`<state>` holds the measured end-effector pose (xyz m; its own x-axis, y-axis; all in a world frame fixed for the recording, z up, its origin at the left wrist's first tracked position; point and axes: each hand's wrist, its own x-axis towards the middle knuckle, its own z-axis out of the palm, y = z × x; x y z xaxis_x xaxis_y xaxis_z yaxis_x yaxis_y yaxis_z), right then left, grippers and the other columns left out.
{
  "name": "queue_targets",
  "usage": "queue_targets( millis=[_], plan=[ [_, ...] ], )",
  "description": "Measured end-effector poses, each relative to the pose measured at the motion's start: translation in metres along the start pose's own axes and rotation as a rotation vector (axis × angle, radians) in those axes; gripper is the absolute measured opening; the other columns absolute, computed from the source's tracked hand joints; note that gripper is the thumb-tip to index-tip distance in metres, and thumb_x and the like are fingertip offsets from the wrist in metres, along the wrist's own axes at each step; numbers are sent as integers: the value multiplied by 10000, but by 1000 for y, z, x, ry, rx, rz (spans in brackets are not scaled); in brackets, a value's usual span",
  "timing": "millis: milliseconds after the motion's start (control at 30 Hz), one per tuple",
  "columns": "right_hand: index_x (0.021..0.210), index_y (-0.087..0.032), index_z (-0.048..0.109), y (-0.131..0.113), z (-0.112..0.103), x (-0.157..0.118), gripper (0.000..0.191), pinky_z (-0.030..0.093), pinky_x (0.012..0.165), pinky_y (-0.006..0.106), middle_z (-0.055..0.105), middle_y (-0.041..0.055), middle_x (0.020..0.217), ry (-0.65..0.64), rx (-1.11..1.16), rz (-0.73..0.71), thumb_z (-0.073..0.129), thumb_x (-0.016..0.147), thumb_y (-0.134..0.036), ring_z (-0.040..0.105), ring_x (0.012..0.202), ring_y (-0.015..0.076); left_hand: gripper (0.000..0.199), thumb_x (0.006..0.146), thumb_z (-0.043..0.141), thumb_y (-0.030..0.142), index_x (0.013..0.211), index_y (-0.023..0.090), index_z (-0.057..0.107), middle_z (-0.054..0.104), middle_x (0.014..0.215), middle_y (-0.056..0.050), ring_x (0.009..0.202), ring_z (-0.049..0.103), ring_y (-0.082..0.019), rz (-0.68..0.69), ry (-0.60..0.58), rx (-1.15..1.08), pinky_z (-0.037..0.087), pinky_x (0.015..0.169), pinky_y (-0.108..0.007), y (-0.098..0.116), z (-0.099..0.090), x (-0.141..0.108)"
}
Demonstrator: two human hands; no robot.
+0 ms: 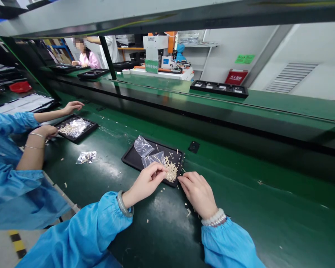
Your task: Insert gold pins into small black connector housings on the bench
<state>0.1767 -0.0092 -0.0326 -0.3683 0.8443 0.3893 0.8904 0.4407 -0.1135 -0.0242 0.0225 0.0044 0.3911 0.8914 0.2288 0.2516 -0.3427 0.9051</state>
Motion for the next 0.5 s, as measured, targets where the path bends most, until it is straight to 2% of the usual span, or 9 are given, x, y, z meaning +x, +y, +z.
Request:
queue_targets(
  millis=[300, 500],
  plan=[
    [940, -214, 660, -1, -8, 3, 230, 397, 667, 305, 633, 62, 886, -61, -25, -47, 434, 903, -233, 535, 821, 191, 142, 855, 466, 239, 874, 168, 588, 547, 830, -14, 640, 472, -97, 7, -8, 15, 387, 586, -209, -1, 1, 0],
    [985, -203, 652, 1, -14, 3, 265, 441, 695, 303, 623, 71, 894, -30, 2, 24, 403, 918, -265, 554, 799, 182, 151, 874, 441, 232, 897, 177, 579, 570, 874, -25, 740, 527, -119, 81, -66, 112, 421, 629, -220, 3, 6, -5]
  ],
)
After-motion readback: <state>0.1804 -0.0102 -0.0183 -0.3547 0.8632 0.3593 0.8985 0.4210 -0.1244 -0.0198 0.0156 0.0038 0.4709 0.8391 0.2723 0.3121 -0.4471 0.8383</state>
